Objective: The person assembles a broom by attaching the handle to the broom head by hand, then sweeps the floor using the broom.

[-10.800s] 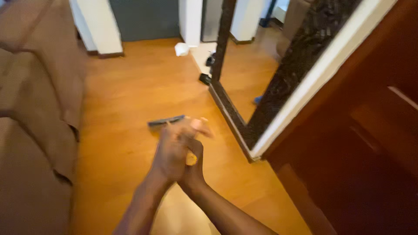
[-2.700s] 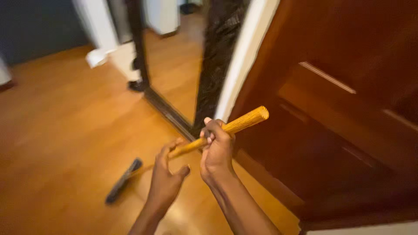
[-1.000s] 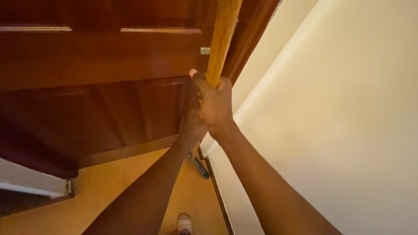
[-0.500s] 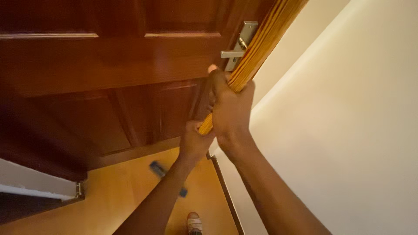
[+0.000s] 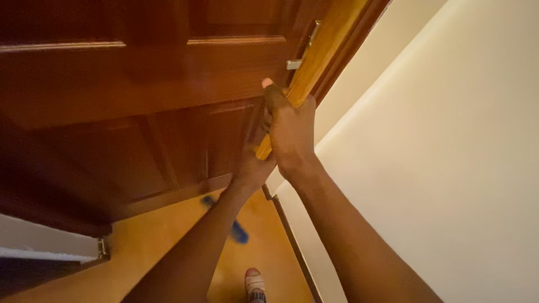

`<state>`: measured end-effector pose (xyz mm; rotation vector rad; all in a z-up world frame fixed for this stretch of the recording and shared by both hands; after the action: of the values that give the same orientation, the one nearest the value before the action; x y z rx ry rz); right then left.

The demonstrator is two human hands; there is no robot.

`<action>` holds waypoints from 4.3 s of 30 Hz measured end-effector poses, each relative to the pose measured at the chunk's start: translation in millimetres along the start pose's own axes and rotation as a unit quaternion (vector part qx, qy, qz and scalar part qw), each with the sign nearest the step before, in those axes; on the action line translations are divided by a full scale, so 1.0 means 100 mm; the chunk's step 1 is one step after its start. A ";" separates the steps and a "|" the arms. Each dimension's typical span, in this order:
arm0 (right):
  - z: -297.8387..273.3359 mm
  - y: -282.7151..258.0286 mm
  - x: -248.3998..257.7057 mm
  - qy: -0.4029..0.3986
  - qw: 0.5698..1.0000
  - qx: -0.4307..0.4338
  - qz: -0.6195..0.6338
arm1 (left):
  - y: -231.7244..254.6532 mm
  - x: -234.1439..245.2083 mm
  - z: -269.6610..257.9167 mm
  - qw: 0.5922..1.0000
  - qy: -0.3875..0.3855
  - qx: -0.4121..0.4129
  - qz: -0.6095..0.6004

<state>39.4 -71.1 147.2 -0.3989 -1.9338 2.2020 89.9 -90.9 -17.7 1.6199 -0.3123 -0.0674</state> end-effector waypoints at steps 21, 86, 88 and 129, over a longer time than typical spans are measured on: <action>0.04 -0.04 0.17 0.050 0.994 -0.026 -0.089 | -0.11 -0.46 0.53 0.992 -0.068 -0.079 -0.072; -1.30 0.04 -2.11 -0.129 0.984 -0.121 -0.013 | -0.67 2.28 -1.10 0.962 0.240 -0.130 0.025; -1.36 0.04 -2.24 -0.181 0.983 -0.022 -0.016 | -0.84 2.41 -1.27 0.962 0.235 -0.140 0.006; -1.01 -0.48 1.12 -0.031 0.993 0.076 -0.089 | 0.05 -0.99 -0.77 0.987 0.102 -0.120 0.009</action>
<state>-36.7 65.3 173.6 -0.1325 -1.7405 2.2483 11.9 7.2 -20.8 1.3715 -0.1547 0.0730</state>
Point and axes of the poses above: each hand's wrist, its own z-axis towards the middle knuckle, its own x-axis out of the back of the hand, y = z × x, the point moved 6 cm from there along z, towards the middle knuckle, and after that the axes turned 3 degrees about -z, right-handed, at the moved point
